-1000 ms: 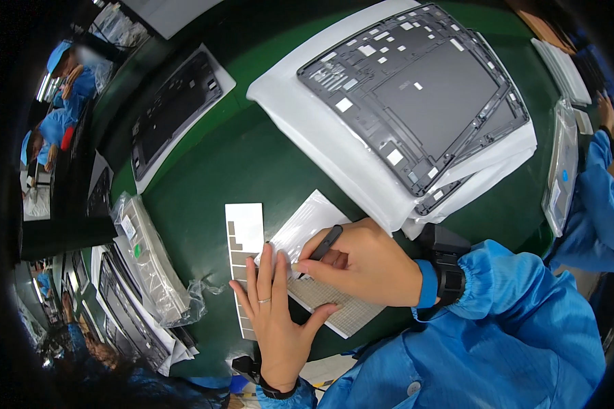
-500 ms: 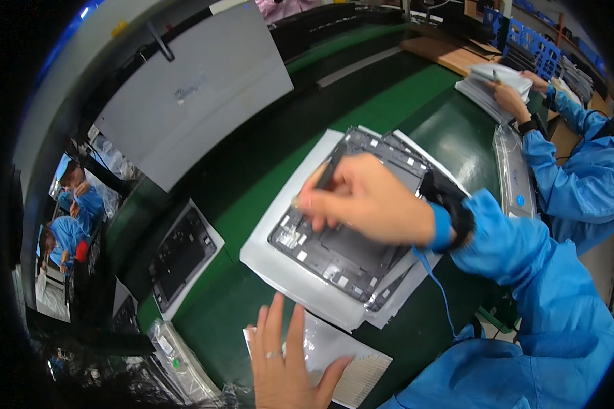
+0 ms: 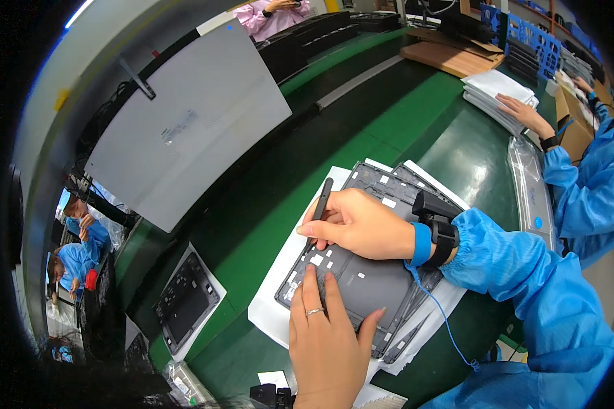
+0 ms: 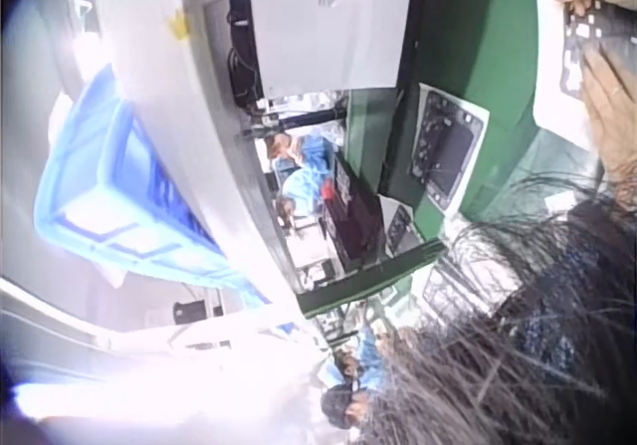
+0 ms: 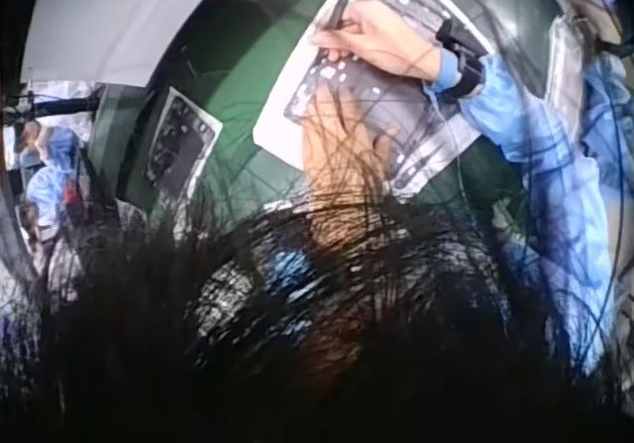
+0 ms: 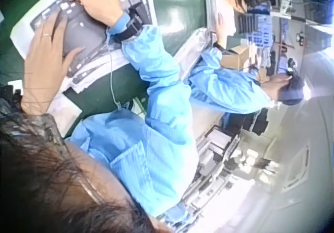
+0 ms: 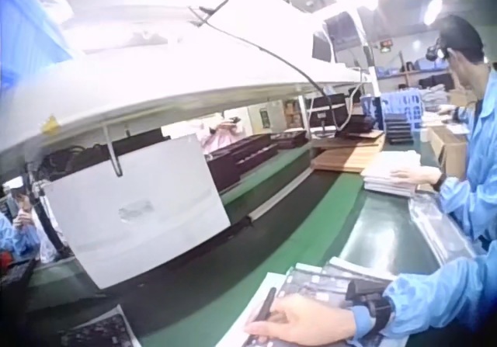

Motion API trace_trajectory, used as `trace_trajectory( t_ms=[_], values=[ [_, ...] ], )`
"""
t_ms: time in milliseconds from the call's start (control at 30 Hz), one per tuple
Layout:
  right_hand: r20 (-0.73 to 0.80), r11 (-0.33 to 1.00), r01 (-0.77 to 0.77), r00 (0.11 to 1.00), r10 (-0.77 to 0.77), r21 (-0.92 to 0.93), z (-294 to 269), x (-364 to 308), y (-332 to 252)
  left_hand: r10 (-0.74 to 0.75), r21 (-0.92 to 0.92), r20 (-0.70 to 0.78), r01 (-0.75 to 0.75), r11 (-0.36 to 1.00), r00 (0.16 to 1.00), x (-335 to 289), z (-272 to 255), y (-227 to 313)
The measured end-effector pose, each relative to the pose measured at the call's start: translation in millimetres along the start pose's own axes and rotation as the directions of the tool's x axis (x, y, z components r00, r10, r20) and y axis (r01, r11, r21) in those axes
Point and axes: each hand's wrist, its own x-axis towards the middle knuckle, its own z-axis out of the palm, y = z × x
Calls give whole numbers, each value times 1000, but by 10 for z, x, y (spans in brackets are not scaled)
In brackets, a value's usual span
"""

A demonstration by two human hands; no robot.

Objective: Processing and organizing electronic tablet back panels on an assembly line, applying components and moving finished pieces.

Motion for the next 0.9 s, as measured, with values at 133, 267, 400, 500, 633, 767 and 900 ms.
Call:
trace_trajectory(
  t_ms=[133,267,400,500,633,767,900],
  values=[
    [10,998,17,1000,-17,-64,-14,20,-37,-5,3,25,5,1000,1000,49,34,-12],
    [12,995,15,1000,-14,-101,-28,9,-36,-10,-19,33,11,1000,999,53,38,-8],
    [16,994,17,1000,-15,-111,-28,3,-2,-12,4,47,12,1000,999,57,37,2],
    [7,992,23,1000,-23,-126,-28,-4,21,-3,8,64,2,1000,998,59,16,-1],
    [-6,994,22,1000,-23,-103,-19,-12,13,-20,44,8,20,999,1000,104,30,26],
    [-13,993,20,1000,-21,-118,-28,-35,0,-7,103,-38,10,995,999,145,77,27],
    [-29,993,23,999,-26,-119,-47,-62,62,2,109,-79,7,994,997,194,148,28]
  ],
)
